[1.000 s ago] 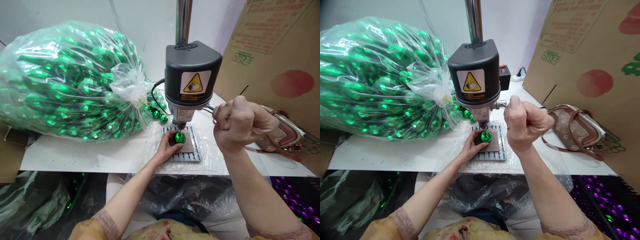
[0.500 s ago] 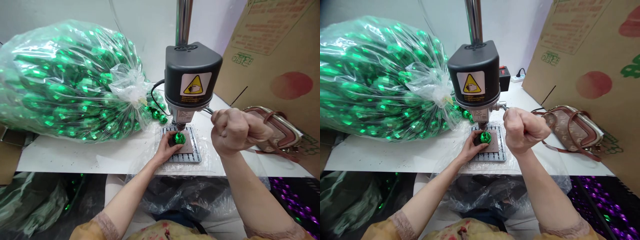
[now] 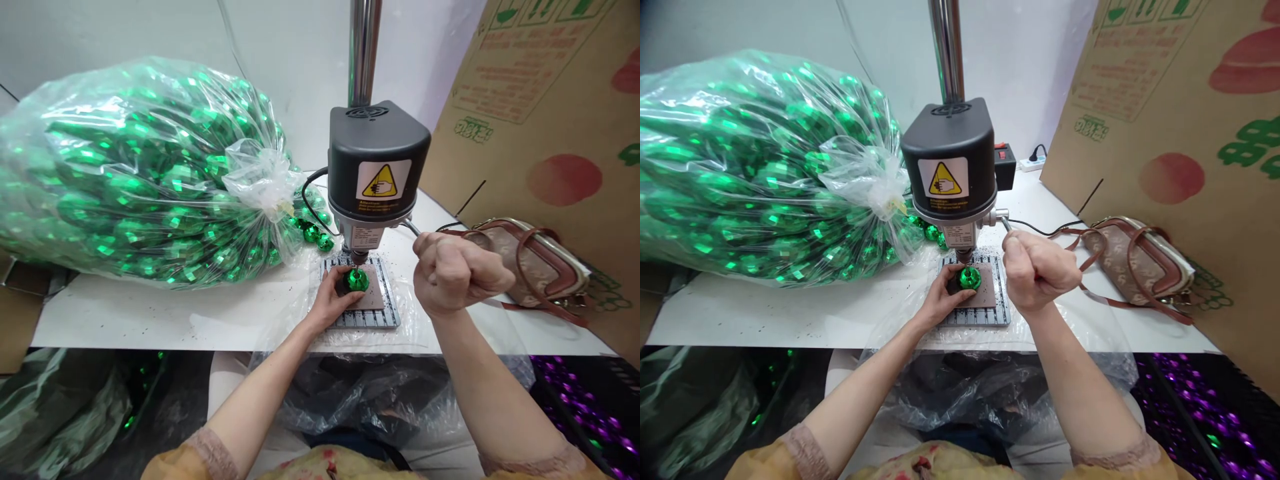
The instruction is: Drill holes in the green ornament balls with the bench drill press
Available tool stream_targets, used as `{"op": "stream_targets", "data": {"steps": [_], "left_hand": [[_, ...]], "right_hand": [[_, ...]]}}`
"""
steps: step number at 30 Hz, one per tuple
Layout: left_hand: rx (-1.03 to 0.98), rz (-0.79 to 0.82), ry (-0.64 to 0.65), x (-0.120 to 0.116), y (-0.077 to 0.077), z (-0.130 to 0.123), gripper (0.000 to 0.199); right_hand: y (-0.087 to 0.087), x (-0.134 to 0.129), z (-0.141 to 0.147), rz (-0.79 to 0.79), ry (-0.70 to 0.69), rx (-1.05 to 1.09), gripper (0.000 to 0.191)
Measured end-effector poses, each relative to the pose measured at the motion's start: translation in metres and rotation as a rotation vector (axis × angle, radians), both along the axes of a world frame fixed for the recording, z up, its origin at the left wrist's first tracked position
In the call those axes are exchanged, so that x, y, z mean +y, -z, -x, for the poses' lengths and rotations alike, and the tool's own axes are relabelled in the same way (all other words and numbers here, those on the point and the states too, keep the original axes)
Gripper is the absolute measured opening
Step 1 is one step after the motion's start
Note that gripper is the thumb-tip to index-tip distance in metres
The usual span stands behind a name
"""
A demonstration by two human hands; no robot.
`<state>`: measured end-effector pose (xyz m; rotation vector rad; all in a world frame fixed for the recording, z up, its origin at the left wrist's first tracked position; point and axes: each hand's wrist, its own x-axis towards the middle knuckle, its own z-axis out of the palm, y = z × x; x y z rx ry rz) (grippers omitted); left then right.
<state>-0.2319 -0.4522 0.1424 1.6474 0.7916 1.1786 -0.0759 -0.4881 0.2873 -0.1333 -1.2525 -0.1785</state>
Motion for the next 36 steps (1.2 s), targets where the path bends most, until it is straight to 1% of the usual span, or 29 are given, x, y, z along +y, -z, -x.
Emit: {"op": "stream_targets", "data": {"steps": [3,5,7,9,11,13,15,16,17,18,20,21,22,23,24,25,26,28,29,31,33,34,36], "left_hand": [[-0.002,-0.003,-0.005,-0.001,-0.001,0.001,0.055],[0.001,-0.004,-0.010,-0.001,-0.001,0.000,0.055],[-0.001,0.003,-0.021,-0.002,-0.002,-0.001,0.055],[-0.011,0.013,-0.051,-0.005,-0.007,-0.004,0.053],[-0.016,-0.002,-0.117,-0.012,-0.013,-0.006,0.051],[0.012,-0.073,-0.221,-0.025,-0.020,-0.005,0.047],[0.082,-0.237,-0.299,-0.046,-0.022,0.004,0.043],[0.137,-0.348,-0.300,-0.058,-0.020,0.010,0.042],[0.210,-0.479,-0.268,-0.071,-0.015,0.018,0.043],[0.302,-0.617,-0.208,-0.084,-0.008,0.026,0.043],[0.555,-0.891,-0.065,-0.107,0.011,0.043,0.040],[0.677,-0.996,-0.014,-0.117,0.020,0.051,0.037],[0.767,-1.072,0.028,-0.124,0.028,0.058,0.035],[0.810,-1.113,0.051,-0.128,0.034,0.063,0.035],[0.807,-1.126,0.056,-0.129,0.037,0.067,0.036],[0.765,-1.120,0.046,-0.126,0.037,0.069,0.037],[0.703,-1.091,0.012,-0.120,0.033,0.069,0.034],[0.593,-0.946,-0.121,-0.094,0.017,0.066,0.021],[0.554,-0.833,-0.212,-0.075,0.005,0.062,0.020],[0.512,-0.565,-0.381,-0.029,-0.019,0.052,0.023],[0.504,-0.409,-0.514,0.020,-0.039,0.038,0.024],[0.518,-0.342,-0.552,0.043,-0.046,0.032,0.026],[0.560,-0.217,-0.550,0.081,-0.053,0.019,0.023]], "right_hand": [[0.006,-0.002,0.002,-0.001,0.021,-0.016,0.047],[0.001,-0.004,0.004,0.032,0.006,0.009,0.049],[-0.013,-0.006,0.007,0.122,-0.015,0.090,0.050],[-0.036,-0.007,0.010,0.248,-0.024,0.162,0.048],[-0.059,-0.007,0.011,0.400,-0.048,0.193,0.043],[-0.076,-0.006,0.011,0.505,-0.106,0.183,0.040],[-0.084,-0.005,0.010,0.533,-0.153,0.176,0.040],[-0.085,-0.004,0.010,0.524,-0.161,0.173,0.041],[-0.084,-0.004,0.009,0.519,-0.156,0.168,0.041],[-0.083,-0.004,0.009,0.515,-0.149,0.164,0.040],[-0.080,-0.003,0.008,0.510,-0.146,0.153,0.040],[-0.079,-0.003,0.008,0.506,-0.150,0.149,0.040],[-0.079,-0.003,0.008,0.501,-0.154,0.147,0.040],[-0.079,-0.002,0.007,0.496,-0.158,0.146,0.040],[-0.079,-0.002,0.007,0.496,-0.159,0.146,0.041],[-0.079,-0.003,0.008,0.502,-0.157,0.147,0.041],[-0.080,-0.003,0.008,0.507,-0.155,0.151,0.041],[-0.080,-0.003,0.008,0.514,-0.153,0.154,0.041],[-0.080,-0.004,0.008,0.511,-0.150,0.152,0.041],[-0.080,-0.004,0.008,0.504,-0.143,0.149,0.041],[-0.079,-0.004,0.008,0.505,-0.138,0.150,0.042],[-0.079,-0.004,0.008,0.509,-0.139,0.153,0.042],[-0.079,-0.004,0.008,0.519,-0.140,0.157,0.042]]}}
